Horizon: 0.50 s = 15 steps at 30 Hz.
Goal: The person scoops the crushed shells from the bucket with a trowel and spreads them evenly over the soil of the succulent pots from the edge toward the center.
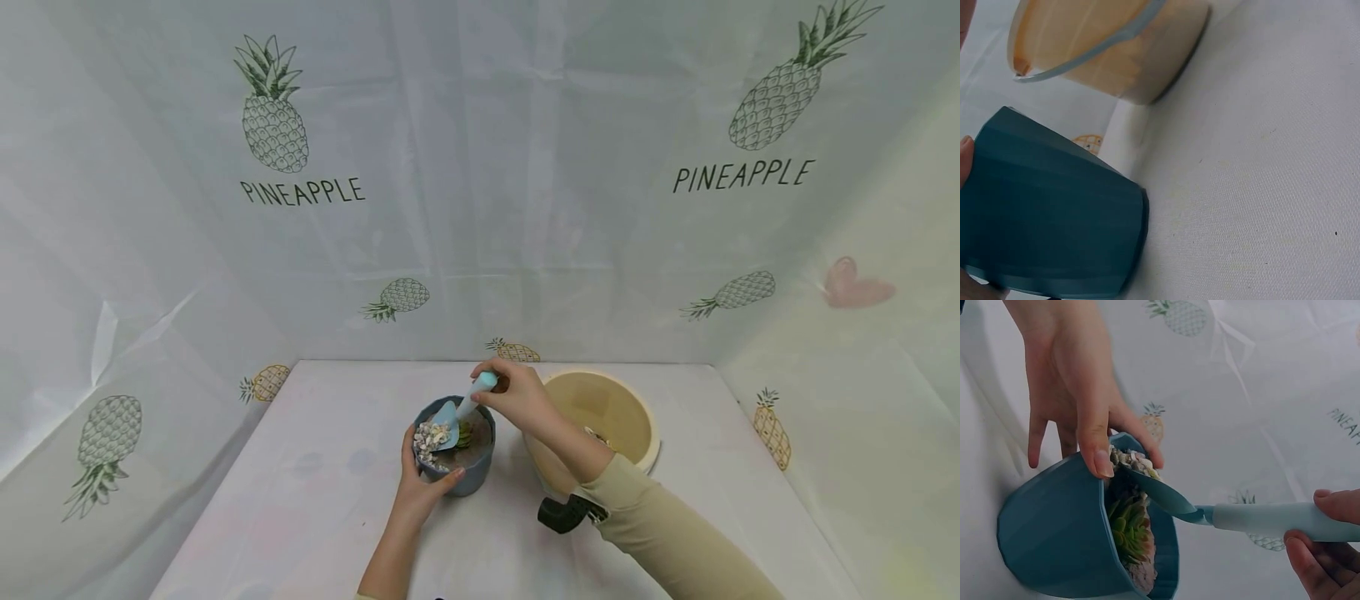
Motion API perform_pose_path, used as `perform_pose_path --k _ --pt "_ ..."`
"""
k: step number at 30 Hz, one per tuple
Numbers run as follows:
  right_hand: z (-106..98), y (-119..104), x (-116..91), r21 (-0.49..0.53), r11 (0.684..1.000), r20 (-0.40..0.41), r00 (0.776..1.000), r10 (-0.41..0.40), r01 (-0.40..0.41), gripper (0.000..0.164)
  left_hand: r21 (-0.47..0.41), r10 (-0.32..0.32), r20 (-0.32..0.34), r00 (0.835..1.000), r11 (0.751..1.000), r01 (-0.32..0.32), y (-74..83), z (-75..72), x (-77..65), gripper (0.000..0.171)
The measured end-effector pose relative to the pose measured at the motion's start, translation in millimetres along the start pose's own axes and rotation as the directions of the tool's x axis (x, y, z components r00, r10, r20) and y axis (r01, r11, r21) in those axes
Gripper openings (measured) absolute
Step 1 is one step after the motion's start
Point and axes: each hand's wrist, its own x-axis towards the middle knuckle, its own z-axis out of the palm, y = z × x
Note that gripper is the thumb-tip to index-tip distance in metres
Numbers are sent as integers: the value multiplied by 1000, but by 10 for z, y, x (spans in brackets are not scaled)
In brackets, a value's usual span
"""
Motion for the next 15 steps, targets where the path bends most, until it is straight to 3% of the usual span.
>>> perform_pose_path --k 15 --pt "-66 2 44 -15 1000 -37 999 10 -11 22 -11 -12 -3 1000 1000 12 19 -5 -1 117"
